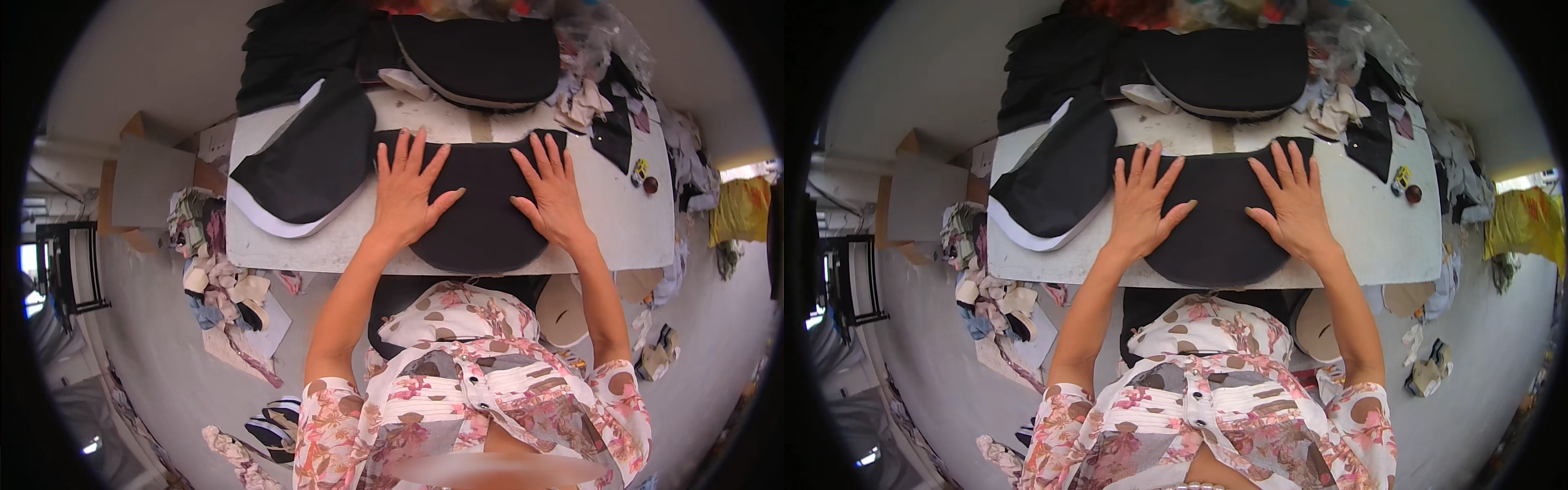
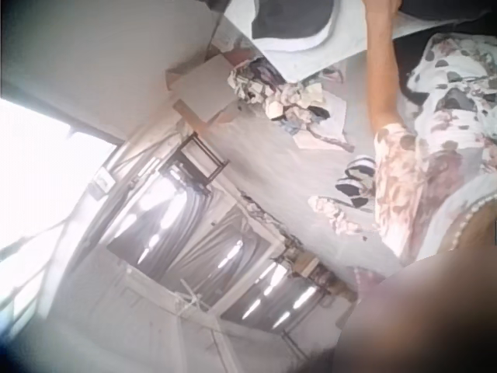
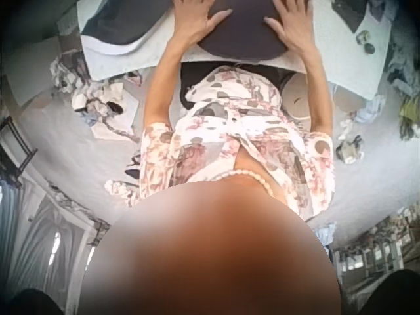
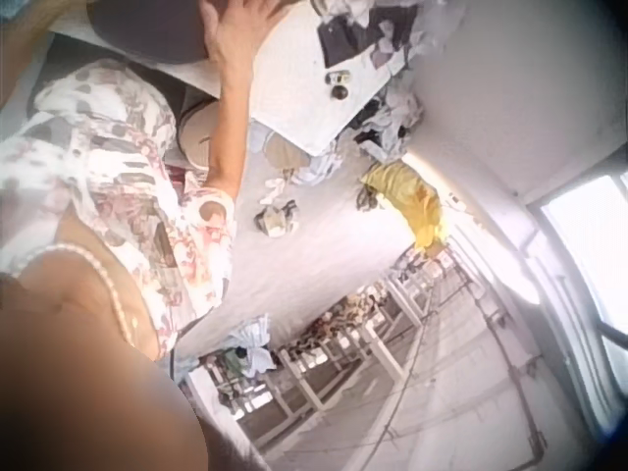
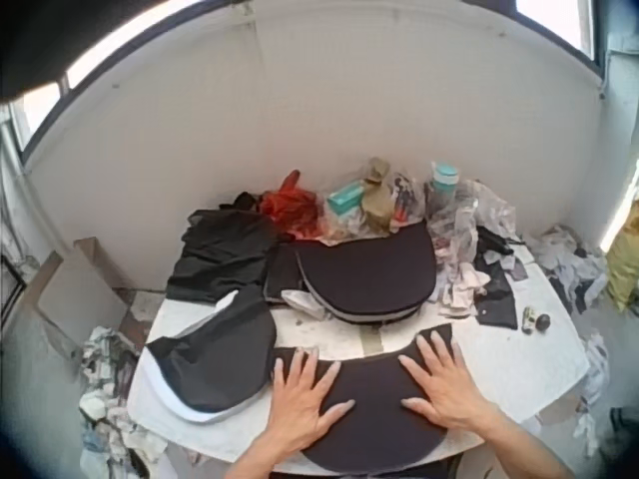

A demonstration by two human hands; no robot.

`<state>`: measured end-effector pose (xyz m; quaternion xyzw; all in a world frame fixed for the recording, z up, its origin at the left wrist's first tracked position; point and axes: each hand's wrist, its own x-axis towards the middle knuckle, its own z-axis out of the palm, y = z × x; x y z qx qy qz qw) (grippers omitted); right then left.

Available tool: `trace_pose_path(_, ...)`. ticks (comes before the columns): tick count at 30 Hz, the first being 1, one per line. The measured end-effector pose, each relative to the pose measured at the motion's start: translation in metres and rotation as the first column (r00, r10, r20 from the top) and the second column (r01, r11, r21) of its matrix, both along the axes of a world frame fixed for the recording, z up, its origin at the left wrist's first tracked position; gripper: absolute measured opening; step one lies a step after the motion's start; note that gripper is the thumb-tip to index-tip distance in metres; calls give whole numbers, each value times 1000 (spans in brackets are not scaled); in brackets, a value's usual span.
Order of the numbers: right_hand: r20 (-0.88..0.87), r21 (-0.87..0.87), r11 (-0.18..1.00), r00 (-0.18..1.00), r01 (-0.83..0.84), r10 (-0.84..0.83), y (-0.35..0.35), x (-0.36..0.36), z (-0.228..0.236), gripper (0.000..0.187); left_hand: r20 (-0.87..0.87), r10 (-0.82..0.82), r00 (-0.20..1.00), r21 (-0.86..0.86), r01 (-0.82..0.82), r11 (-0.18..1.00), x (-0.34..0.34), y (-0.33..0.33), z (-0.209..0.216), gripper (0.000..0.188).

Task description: The person places light blue fabric pieces onto a white work surface, then layers black fabric pieces on top, smoothing and aligning them by hand. The person handles the pieces one at a time, repeatedly adjusting their positions.

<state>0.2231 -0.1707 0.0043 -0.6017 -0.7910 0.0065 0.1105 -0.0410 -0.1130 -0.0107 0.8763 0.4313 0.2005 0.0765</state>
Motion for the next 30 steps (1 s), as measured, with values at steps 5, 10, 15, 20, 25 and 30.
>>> trace_pose_path(5,-313,429,903,940,10,138,31,-47,45,27,383,43,923,65,-73,995,-18,-13,7,52)
trace_pose_path(10,-640,178,936,686,-305,346,69,-165,55,8,606,267,749,210,-475,855,-85,-27,7,20)
trace_pose_path(15,-561,84,881,709,-466,429,97,-267,25,26,699,525,486,38,-757,652,-163,-28,-3,13)
trace_pose_path(20,-329,123,895,834,-428,443,115,-317,-20,13,670,613,419,-1,-825,565,-199,-22,-17,13)
trace_pose_path(25,-479,-19,887,783,-462,397,124,-307,-14,12,650,639,413,-19,-831,557,-213,-11,-31,19)
trace_pose_path(30,-560,-75,883,752,-463,347,134,-303,-18,14,370,774,513,-4,-833,554,-206,5,-44,41)
